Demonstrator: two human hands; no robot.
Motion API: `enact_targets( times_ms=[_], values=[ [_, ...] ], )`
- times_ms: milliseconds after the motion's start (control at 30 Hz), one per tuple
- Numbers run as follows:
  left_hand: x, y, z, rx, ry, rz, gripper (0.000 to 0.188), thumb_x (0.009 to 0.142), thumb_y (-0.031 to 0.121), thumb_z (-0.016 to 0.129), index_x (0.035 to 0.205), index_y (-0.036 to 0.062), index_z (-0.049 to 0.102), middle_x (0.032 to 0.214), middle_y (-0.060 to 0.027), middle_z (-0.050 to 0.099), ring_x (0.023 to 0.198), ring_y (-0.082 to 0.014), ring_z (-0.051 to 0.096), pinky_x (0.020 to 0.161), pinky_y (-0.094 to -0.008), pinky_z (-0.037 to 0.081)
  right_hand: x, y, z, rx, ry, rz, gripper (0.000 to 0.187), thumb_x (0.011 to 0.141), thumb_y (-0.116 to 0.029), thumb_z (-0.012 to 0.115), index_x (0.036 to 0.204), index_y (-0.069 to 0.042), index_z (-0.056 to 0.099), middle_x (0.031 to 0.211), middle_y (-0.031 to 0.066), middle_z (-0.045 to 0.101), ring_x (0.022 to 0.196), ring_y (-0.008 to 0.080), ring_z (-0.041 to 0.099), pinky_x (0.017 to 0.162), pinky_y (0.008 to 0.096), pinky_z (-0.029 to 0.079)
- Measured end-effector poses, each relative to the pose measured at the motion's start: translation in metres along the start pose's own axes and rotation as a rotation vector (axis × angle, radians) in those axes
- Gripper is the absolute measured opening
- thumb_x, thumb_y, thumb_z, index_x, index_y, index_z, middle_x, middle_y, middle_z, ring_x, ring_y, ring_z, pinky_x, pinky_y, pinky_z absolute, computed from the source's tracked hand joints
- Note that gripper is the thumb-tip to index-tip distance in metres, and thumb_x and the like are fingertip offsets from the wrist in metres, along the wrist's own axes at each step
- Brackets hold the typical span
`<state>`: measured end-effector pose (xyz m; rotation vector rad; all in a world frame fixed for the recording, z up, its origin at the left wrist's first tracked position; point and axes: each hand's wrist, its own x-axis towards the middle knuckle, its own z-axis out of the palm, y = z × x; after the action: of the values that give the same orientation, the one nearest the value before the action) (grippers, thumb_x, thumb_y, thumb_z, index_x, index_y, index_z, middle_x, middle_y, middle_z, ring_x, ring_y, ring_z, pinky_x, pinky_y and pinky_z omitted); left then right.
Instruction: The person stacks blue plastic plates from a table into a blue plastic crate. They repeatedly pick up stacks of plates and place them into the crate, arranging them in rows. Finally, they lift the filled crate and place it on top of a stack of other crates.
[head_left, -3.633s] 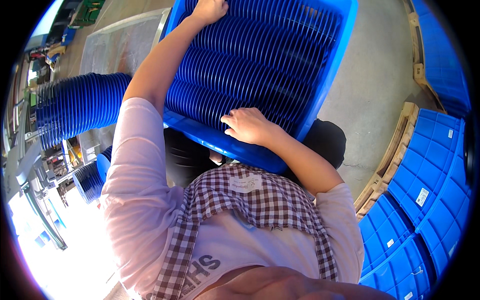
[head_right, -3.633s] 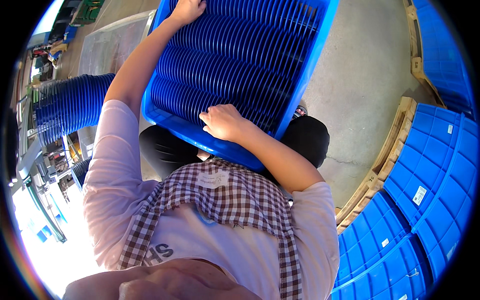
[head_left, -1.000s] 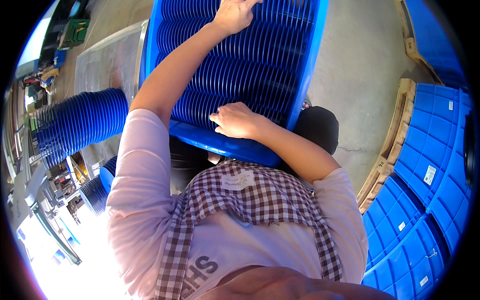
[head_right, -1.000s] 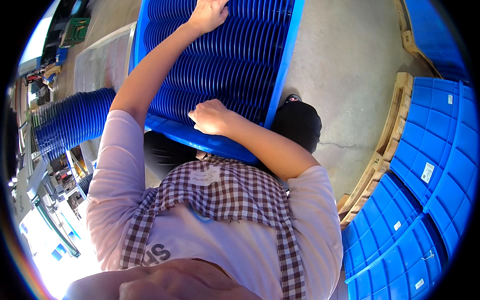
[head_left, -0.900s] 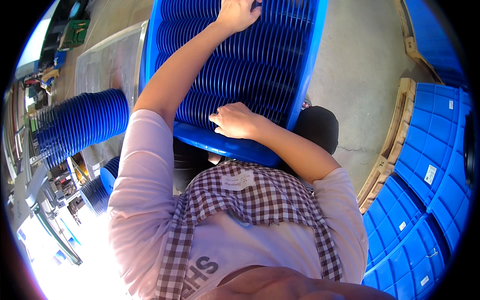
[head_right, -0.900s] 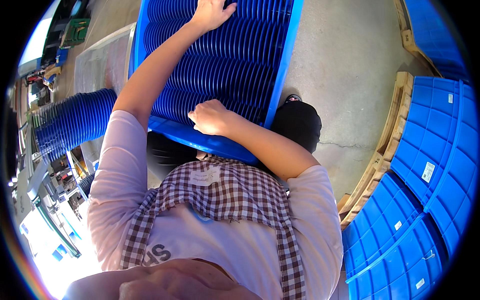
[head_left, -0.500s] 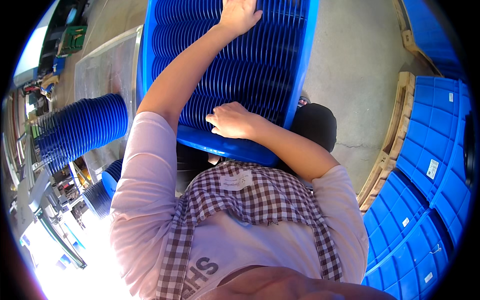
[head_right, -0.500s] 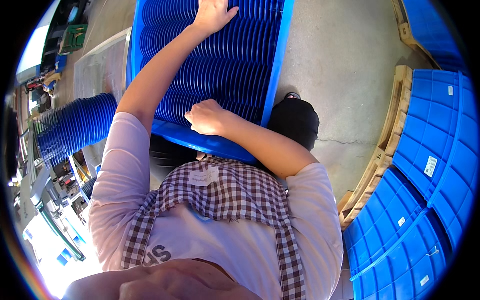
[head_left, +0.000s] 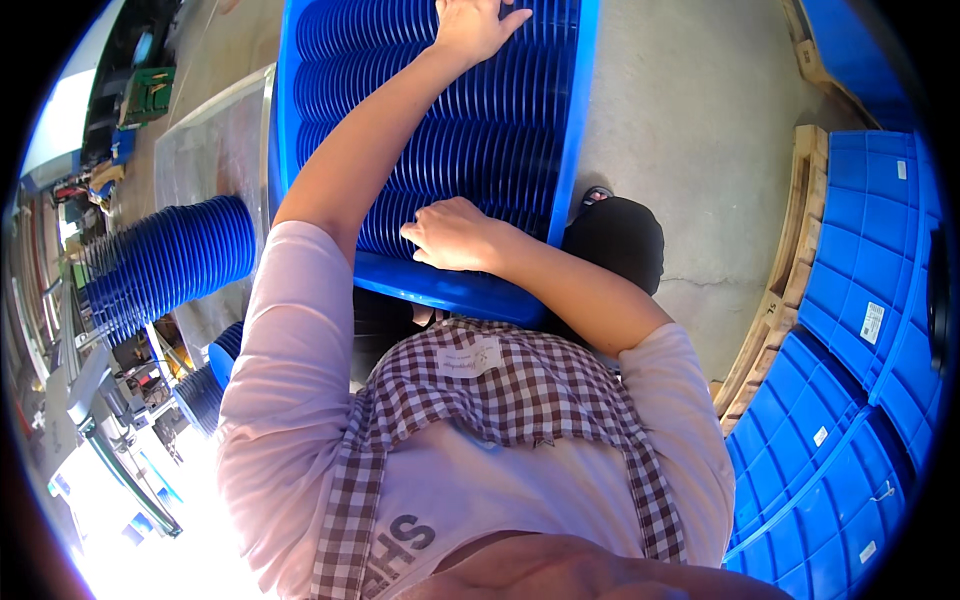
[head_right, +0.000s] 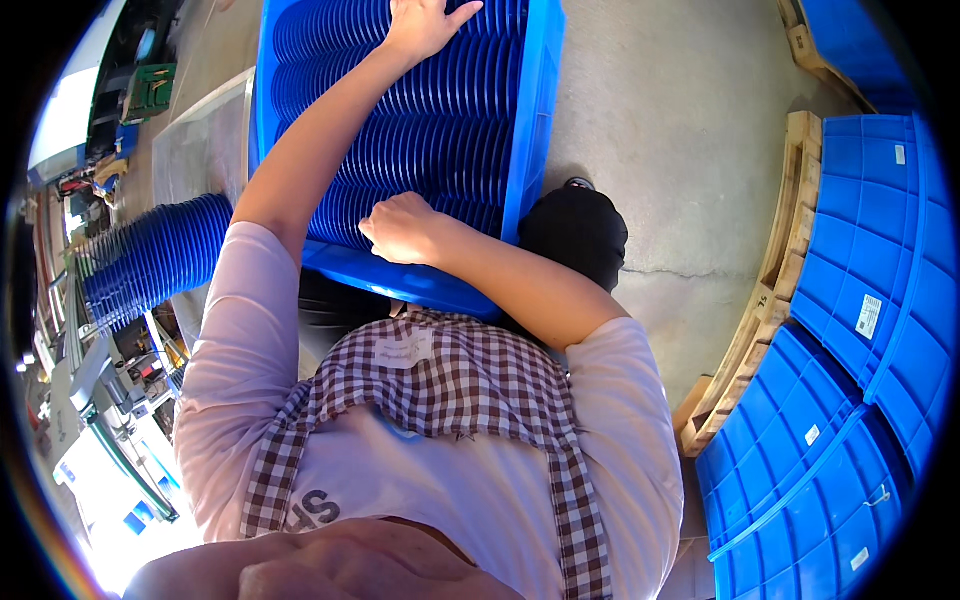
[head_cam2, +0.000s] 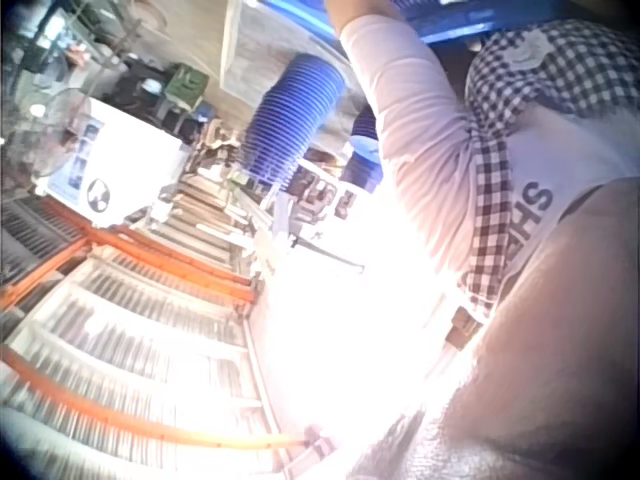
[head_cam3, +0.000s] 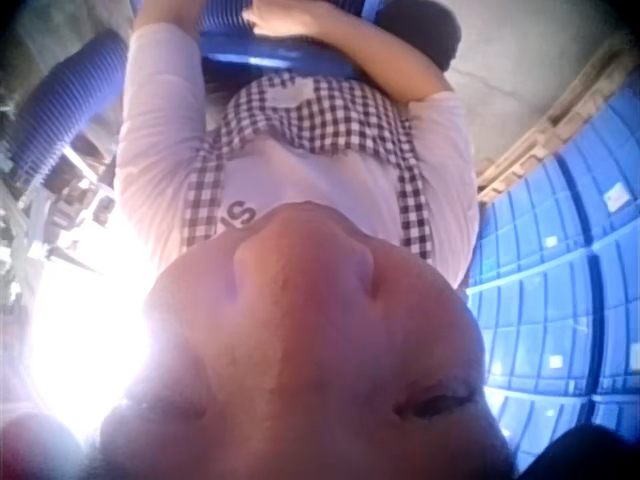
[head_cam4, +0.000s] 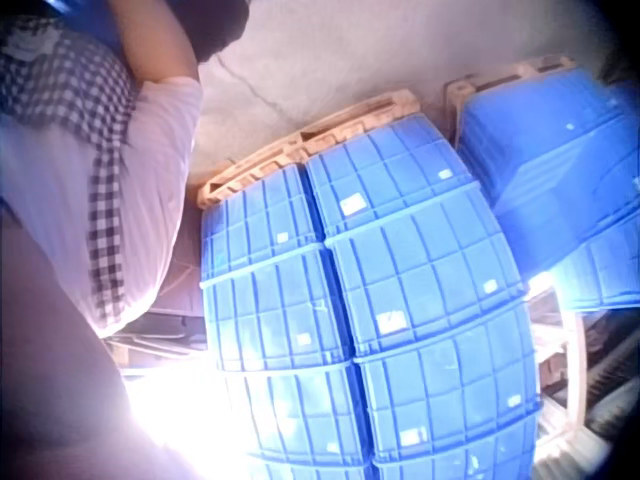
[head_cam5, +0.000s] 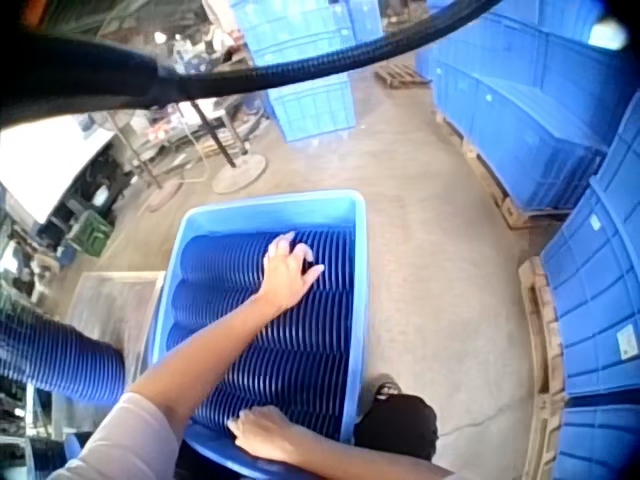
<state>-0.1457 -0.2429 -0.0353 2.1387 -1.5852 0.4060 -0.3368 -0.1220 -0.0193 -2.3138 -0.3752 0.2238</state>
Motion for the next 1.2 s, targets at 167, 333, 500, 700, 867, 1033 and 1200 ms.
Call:
enact_targets(
  times_ms=[167,333,500,700,867,1033,1200],
  values=[
    [0.003,0.014,0.000,0.056,-0.053,-0.116,0.038,0.072,0.027,0.073,0.098,0.0105,0.051,0.130,-0.0275,0.039,0.121,-0.0433,0.036,0.098,-0.0540,0.032,-0.009,0.003,-0.001,0.002,0.053,-0.003,0.023,0.084,-0.023,0.062,0.088,0.000,0.061,0.070,0.0135,0.062,0.069,0.0281,0.064,0.059,0.0413,0.052],
    [0.011,0.033,-0.010,0.010,-0.014,0.127,0.044,0.068,0.009,0.068,0.108,0.0117,0.050,0.131,-0.0264,0.037,0.124,-0.0438,0.034,0.100,-0.0527,0.031,-0.020,0.005,-0.004,0.022,0.058,0.005,0.023,0.084,-0.023,0.062,0.087,-0.001,0.061,0.070,0.0136,0.062,0.068,0.0287,0.064,0.059,0.0421,0.052],
    [0.014,0.034,-0.006,0.035,-0.069,0.258,0.044,0.067,-0.001,0.060,0.108,0.0142,0.052,0.131,-0.0265,0.037,0.123,-0.0455,0.034,0.100,-0.0531,0.032,-0.029,0.006,-0.009,0.028,0.070,-0.004,0.022,0.084,-0.023,0.061,0.086,-0.001,0.061,0.069,0.0135,0.061,0.067,0.0289,0.064,0.059,0.0419,0.052],
    [0.015,0.033,0.010,0.002,-0.032,0.060,0.027,0.074,0.022,0.067,0.098,0.0138,0.057,0.127,-0.0267,0.042,0.120,-0.0440,0.038,0.097,-0.0543,0.034,-0.034,0.006,-0.009,0.037,0.088,-0.018,0.023,0.083,-0.023,0.062,0.088,-0.001,0.061,0.068,0.0138,0.061,0.067,0.0299,0.064,0.058,0.0430,0.051],
    [0.019,0.060,0.017,0.024,-0.034,-0.146,0.032,0.072,0.029,0.071,0.093,0.0104,0.055,0.128,-0.0274,0.041,0.121,-0.0421,0.036,0.096,-0.0534,0.033,-0.036,0.010,-0.010,0.039,0.053,0.034,0.025,0.081,-0.024,0.062,0.092,-0.001,0.062,0.071,0.0146,0.061,0.070,0.0313,0.063,0.061,0.0442,0.051],
    [0.016,0.072,0.013,0.011,-0.061,-0.200,0.044,0.067,0.026,0.074,0.102,0.0102,0.051,0.130,-0.0271,0.038,0.123,-0.0425,0.033,0.098,-0.0535,0.030,-0.036,0.012,-0.013,0.029,-0.001,0.093,0.026,0.082,-0.023,0.062,0.098,-0.003,0.062,0.081,0.0168,0.063,0.078,0.0320,0.064,0.070,0.0448,0.052],
    [-0.011,0.075,-0.019,-0.120,-0.105,-0.326,0.053,0.073,0.034,0.068,0.121,0.0187,0.053,0.136,-0.0246,0.034,0.126,-0.0410,0.032,0.101,-0.0521,0.033,-0.024,0.010,-0.010,-0.012,0.012,0.081,0.031,0.082,-0.025,0.062,0.106,-0.005,0.061,0.097,0.0165,0.065,0.093,0.0338,0.062,0.081,0.0453,0.050]
  ],
)
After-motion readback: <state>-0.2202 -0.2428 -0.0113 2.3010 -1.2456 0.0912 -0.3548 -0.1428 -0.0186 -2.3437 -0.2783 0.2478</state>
